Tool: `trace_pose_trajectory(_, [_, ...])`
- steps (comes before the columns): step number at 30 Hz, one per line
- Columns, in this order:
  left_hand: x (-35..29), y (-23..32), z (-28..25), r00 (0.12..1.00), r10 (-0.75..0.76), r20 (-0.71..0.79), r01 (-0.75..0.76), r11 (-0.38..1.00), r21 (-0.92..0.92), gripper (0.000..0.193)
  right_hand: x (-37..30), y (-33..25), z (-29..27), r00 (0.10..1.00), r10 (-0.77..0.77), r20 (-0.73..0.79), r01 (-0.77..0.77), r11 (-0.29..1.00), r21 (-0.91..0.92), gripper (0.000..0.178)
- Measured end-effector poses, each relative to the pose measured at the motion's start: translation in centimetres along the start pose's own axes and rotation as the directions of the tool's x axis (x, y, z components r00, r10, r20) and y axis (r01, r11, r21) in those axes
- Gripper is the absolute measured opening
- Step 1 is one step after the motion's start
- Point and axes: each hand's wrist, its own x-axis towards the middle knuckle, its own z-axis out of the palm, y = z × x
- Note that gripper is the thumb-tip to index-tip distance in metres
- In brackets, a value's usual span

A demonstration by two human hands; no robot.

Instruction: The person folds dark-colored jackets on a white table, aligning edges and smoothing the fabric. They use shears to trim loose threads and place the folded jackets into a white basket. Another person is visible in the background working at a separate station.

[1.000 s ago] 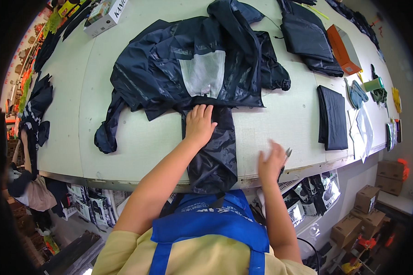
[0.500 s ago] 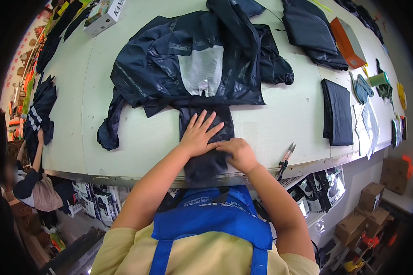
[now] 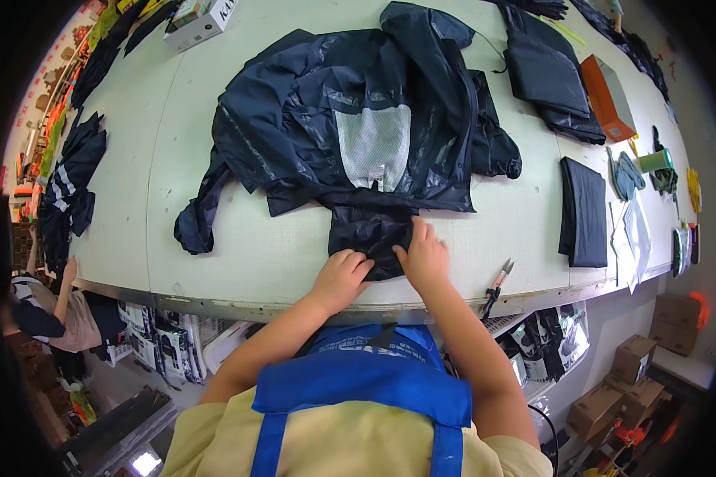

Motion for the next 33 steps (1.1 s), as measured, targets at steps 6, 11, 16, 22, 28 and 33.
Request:
trace_pose_trajectory(6, [0.5, -1.0, 0.1, 0.952, -0.208, 0.224, 0.243, 0.96, -0.141, 0.025, -3.0, 3.2, -0.1, 0.835, -0.456, 0.307, 0.405, 0.888, 0.217, 0.038])
trace_pose_trajectory(11, [1.4, -2.9, 0.6, 0.877, -0.342, 0.338, 0.446, 0.843, -0.302, 0.015, -2.2, 0.4, -2.2, 0.782, -0.622, 0.044, 0.621, 0.783, 0.027, 0.03])
trace_pose_trajectory(16, [2.0, -0.1, 0.0, 0.999, -0.047, -0.017, 0.049, 0.99, 0.132, 0.017, -1.3, 3.0, 0.7, 0.831, -0.509, 0.226, 0.483, 0.861, 0.161, 0.032])
trace_pose_trajectory(22, [3.1, -1.4, -0.5, 0.922, -0.302, 0.24, 0.342, 0.928, -0.146, 0.015, -0.5, 1.3, -0.4, 0.878, -0.37, 0.304, 0.32, 0.926, 0.201, 0.036])
trace_pose_trajectory(28, [2.9, 0.2, 0.3, 0.997, 0.003, -0.073, 0.015, 0.971, 0.238, 0.024, -0.3, 1.7, -0.1, 0.85, -0.466, 0.246, 0.462, 0.884, 0.076, 0.041])
trace_pose_trajectory(33, [2.1, -0.6, 1.5, 0.996, 0.075, -0.04, -0.061, 0.955, 0.291, 0.032, 1.0, 2.9, 1.5, 0.958, -0.243, 0.152, 0.2, 0.947, 0.249, 0.036])
